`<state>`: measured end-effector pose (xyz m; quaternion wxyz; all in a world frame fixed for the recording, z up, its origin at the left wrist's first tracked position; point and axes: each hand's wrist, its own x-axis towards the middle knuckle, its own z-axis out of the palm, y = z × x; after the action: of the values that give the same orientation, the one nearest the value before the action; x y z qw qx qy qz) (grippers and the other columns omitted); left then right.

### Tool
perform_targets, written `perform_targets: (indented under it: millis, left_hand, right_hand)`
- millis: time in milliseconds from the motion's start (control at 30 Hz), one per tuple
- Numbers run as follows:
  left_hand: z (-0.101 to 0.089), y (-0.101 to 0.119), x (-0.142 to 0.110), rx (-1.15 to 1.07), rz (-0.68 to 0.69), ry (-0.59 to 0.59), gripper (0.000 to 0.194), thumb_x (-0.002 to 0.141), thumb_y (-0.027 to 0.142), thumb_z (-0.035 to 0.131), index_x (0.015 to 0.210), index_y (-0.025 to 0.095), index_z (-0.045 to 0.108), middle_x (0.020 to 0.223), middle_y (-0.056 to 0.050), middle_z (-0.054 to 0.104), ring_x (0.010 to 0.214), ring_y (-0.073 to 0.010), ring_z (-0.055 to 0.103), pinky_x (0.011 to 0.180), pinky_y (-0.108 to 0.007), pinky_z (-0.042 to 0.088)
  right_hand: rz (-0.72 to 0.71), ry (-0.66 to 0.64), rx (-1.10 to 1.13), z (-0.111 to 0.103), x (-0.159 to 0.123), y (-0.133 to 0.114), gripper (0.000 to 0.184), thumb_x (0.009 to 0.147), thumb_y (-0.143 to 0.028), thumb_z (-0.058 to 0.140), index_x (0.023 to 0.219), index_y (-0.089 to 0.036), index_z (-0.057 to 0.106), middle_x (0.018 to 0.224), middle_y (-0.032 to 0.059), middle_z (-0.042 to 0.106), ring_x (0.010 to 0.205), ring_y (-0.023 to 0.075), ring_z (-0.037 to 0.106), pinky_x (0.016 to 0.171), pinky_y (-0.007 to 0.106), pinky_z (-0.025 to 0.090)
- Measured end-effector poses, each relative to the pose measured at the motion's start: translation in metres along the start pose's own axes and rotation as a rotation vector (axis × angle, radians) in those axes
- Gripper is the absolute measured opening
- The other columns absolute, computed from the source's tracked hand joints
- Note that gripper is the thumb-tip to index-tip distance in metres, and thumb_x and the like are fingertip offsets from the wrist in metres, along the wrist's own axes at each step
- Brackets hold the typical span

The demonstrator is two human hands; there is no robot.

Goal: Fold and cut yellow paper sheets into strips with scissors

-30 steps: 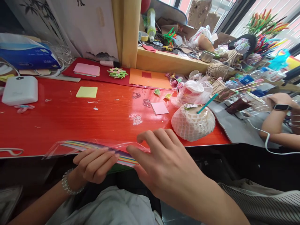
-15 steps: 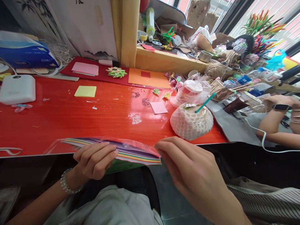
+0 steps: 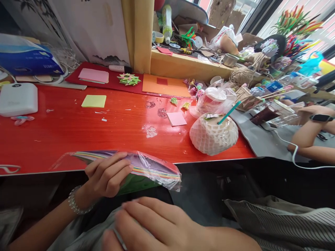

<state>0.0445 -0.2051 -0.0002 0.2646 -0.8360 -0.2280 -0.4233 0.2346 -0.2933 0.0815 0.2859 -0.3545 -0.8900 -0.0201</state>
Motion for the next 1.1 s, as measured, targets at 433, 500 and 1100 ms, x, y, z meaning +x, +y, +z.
perform_targets:
  millis: [433, 500, 1100]
  left_hand:
    - [-0.001, -0.002, 0.005, 0.09, 0.04, -0.016, 0.013, 0.081, 0.014, 0.059, 0.094, 0.016, 0.059, 0.087, -0.001, 0.071, 0.086, -0.0148, 0.063, 0.079, -0.028, 0.039]
    - [-0.001, -0.001, 0.006, 0.096, 0.033, -0.022, 0.012, 0.083, 0.016, 0.057, 0.095, 0.016, 0.058, 0.094, -0.003, 0.072, 0.087, -0.0147, 0.061, 0.079, -0.028, 0.038]
    - [0.002, -0.001, 0.007, 0.081, 0.037, 0.01, 0.013, 0.085, 0.012, 0.052, 0.095, 0.015, 0.059, 0.093, -0.002, 0.073, 0.086, -0.0143, 0.06, 0.077, -0.028, 0.037]
  right_hand:
    - [0.121, 0.056, -0.321, 0.028, 0.018, 0.017, 0.03, 0.087, -0.014, 0.051, 0.116, -0.01, 0.058, 0.119, 0.0119, 0.064, 0.115, 0.0214, 0.058, 0.107, 0.038, 0.04]
    - [0.134, 0.056, -0.318, 0.029, 0.018, 0.018, 0.031, 0.087, -0.013, 0.05, 0.118, -0.01, 0.057, 0.12, 0.0107, 0.063, 0.116, 0.02, 0.058, 0.108, 0.036, 0.038]
    - [0.19, 0.105, -0.195, 0.026, 0.023, 0.026, 0.036, 0.087, -0.006, 0.046, 0.122, -0.008, 0.051, 0.112, 0.0103, 0.068, 0.106, 0.0171, 0.063, 0.102, 0.034, 0.042]
